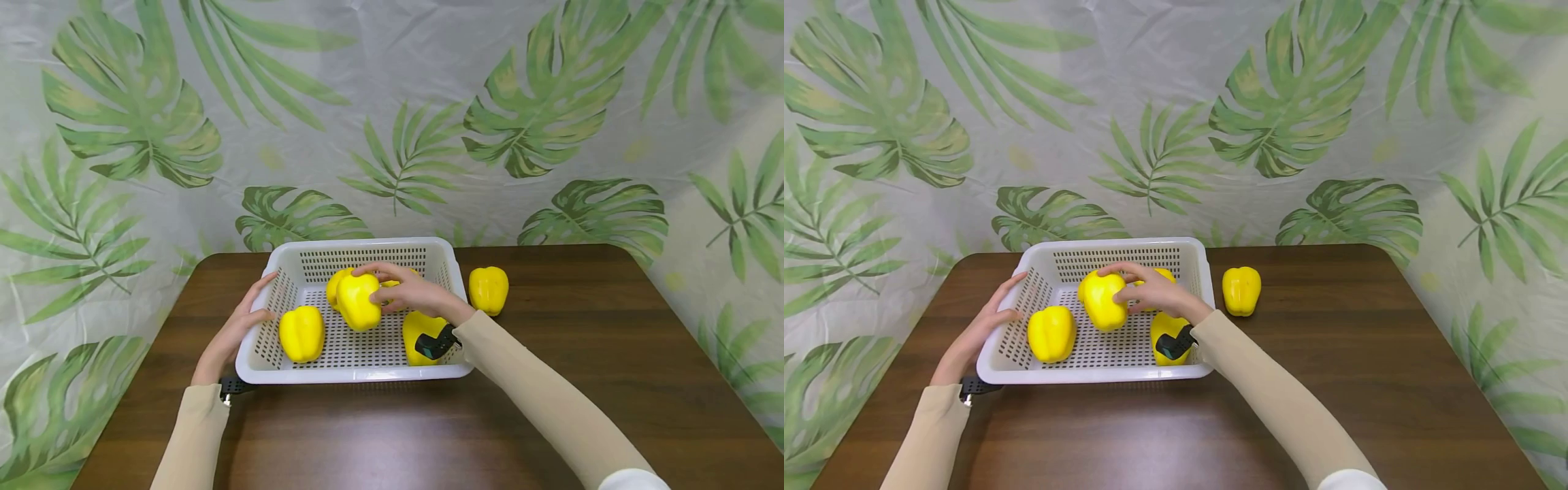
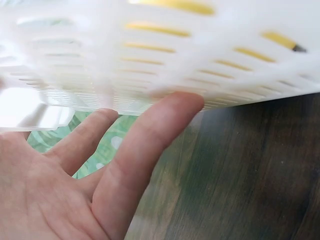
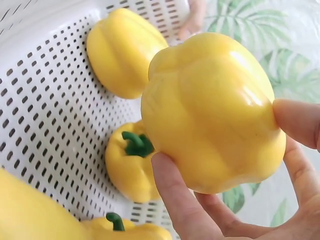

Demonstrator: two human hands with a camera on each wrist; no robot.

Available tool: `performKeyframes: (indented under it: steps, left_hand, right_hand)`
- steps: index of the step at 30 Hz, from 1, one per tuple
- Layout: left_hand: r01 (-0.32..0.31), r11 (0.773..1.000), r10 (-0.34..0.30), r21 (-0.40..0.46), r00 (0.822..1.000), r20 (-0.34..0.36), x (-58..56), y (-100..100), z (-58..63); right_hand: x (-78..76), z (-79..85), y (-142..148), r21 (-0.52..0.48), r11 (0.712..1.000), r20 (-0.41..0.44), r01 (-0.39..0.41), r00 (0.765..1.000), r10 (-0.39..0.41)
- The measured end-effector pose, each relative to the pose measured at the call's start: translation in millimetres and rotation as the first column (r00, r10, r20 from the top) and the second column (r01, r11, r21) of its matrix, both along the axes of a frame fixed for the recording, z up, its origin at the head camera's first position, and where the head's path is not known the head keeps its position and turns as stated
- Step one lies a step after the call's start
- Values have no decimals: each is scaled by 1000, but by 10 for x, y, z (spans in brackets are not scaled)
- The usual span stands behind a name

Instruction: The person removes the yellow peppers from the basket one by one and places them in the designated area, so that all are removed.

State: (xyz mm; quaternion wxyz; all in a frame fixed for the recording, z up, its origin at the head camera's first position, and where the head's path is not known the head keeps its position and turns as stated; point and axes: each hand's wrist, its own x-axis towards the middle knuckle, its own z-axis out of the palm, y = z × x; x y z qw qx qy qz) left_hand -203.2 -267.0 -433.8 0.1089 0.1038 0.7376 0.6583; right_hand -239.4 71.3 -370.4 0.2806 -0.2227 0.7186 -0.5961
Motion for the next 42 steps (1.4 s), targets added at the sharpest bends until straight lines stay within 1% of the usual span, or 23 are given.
performKeyframes:
  steps: [6,11,16,22,29,38,42]
  left_hand:
    - [-5,1000,5,-2,1000,7,5,-3,7]
    - [-2,1000,2,4,1000,12,6,-3,8]
    - [0,1000,0,12,1000,16,9,-2,8]
    - [-4,1000,4,1,1000,4,5,-5,2]
    - [-8,1000,8,-1,1000,5,4,-1,5]
    - [-7,1000,7,5,1000,9,16,4,12]
    - [-6,1000,6,7,1000,9,20,5,14]
  right_hand:
    - [1,45,122,-29,1000,-18,-7,1000,6]
    - [2,73,248,-58,998,-20,3,1000,-4]
    - [2,102,411,-43,998,-33,36,999,-37]
    - [10,134,607,-16,998,-53,68,996,-69]
    - [16,182,754,7,994,-75,110,991,-109]
    - [49,227,912,-18,992,-52,122,991,-123]
    - [56,234,989,-11,992,-65,123,990,-123]
